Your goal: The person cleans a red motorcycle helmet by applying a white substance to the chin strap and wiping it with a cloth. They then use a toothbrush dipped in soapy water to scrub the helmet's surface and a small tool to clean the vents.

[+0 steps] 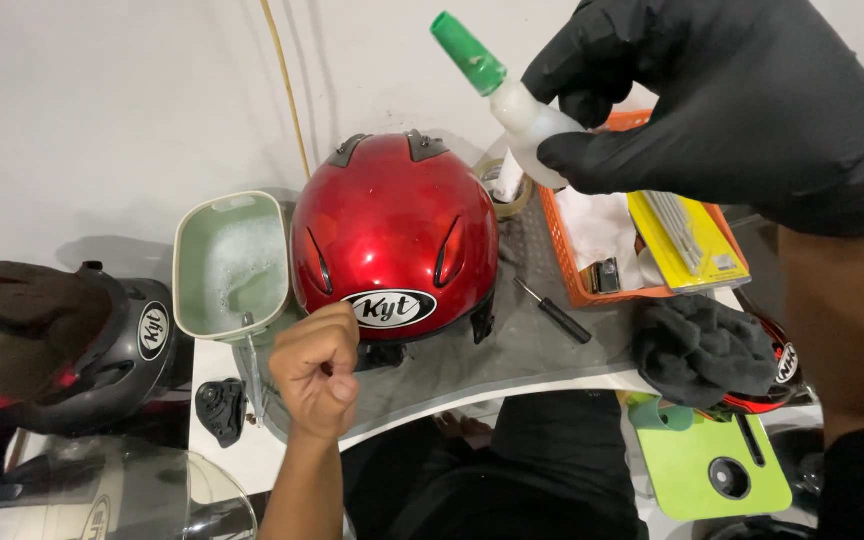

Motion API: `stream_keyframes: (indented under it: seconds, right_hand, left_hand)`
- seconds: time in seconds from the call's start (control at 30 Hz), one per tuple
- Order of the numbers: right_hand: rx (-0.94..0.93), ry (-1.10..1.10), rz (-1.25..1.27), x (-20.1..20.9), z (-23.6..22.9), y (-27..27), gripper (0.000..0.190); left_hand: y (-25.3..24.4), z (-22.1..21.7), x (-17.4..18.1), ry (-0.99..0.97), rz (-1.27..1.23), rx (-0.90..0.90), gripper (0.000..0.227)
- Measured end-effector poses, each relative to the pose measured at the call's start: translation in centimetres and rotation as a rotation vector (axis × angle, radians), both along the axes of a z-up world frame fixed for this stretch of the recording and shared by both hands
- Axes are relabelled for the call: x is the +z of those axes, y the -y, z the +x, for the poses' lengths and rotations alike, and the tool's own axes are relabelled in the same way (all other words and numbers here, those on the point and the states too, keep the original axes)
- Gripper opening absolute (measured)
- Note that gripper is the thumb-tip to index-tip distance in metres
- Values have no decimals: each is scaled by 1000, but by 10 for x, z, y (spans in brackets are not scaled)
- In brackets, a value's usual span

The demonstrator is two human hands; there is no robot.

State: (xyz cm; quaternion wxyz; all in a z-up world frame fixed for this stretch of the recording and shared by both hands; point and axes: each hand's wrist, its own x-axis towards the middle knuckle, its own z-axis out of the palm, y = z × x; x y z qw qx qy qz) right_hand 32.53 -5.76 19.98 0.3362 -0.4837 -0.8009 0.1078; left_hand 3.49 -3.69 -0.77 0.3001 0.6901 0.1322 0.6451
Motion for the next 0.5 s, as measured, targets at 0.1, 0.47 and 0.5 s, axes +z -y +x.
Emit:
stream_keyframes:
  seconds: [0.1, 0.47, 0.5]
  right_hand:
    - [-20, 36, -38, 4, -5, 1, 28]
    - [7, 31, -24, -11, 13, -5, 37]
    - [-36, 28, -35, -13, 15, -4, 38]
  left_hand:
    - [13, 2, 13, -34, -6, 24, 65]
    - [21, 4, 7, -88, -7, -66, 68]
    - [23, 5, 6, -96, -10, -72, 69]
